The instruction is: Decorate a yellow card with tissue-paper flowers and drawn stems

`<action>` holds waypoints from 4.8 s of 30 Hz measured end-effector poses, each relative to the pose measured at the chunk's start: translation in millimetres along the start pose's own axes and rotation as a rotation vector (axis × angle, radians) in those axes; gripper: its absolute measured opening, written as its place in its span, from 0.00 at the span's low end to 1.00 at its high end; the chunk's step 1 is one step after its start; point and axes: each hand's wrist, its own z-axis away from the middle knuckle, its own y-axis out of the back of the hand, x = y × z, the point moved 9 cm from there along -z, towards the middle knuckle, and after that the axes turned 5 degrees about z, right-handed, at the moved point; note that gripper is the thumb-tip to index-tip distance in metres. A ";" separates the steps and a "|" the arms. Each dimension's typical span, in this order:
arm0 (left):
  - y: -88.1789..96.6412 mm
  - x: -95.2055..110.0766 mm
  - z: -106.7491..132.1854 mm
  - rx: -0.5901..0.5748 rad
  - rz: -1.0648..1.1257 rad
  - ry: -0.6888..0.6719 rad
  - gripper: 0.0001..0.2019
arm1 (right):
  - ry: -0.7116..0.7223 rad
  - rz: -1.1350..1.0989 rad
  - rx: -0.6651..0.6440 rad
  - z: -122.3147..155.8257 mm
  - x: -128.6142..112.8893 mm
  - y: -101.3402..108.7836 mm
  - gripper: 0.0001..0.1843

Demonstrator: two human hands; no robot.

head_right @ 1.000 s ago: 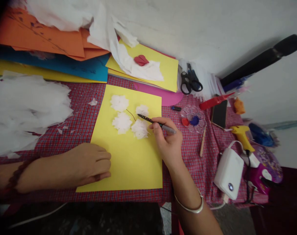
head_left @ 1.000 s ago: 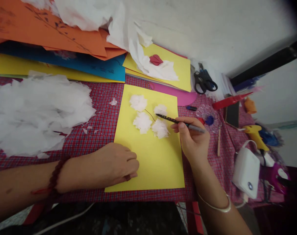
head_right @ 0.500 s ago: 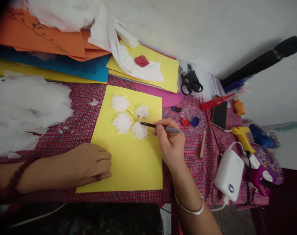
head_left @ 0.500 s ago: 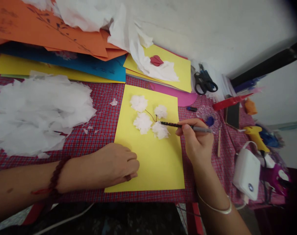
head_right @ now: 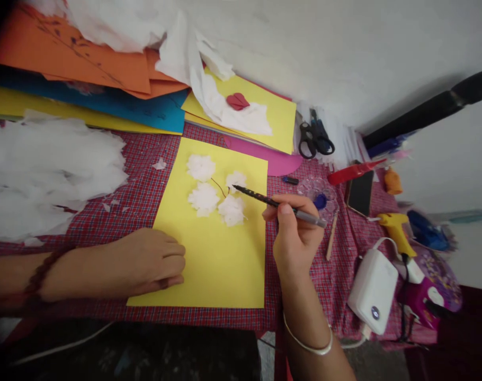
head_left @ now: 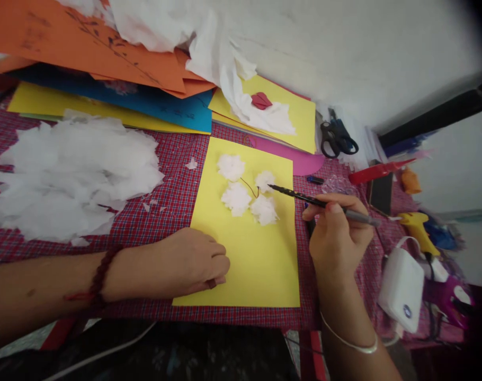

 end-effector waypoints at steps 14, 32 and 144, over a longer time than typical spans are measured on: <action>-0.3 0.7 0.7 0.012 -0.041 -0.005 0.09 | 0.280 0.284 -0.210 32.7 -30.6 -19.9 0.08; 1.9 1.2 -1.5 0.009 -0.048 0.027 0.14 | 0.312 0.278 -0.392 44.8 -32.0 -41.2 0.09; 49.0 -84.9 3.6 0.187 -0.323 0.327 0.13 | 0.337 0.542 -0.463 109.4 -43.2 -41.0 0.13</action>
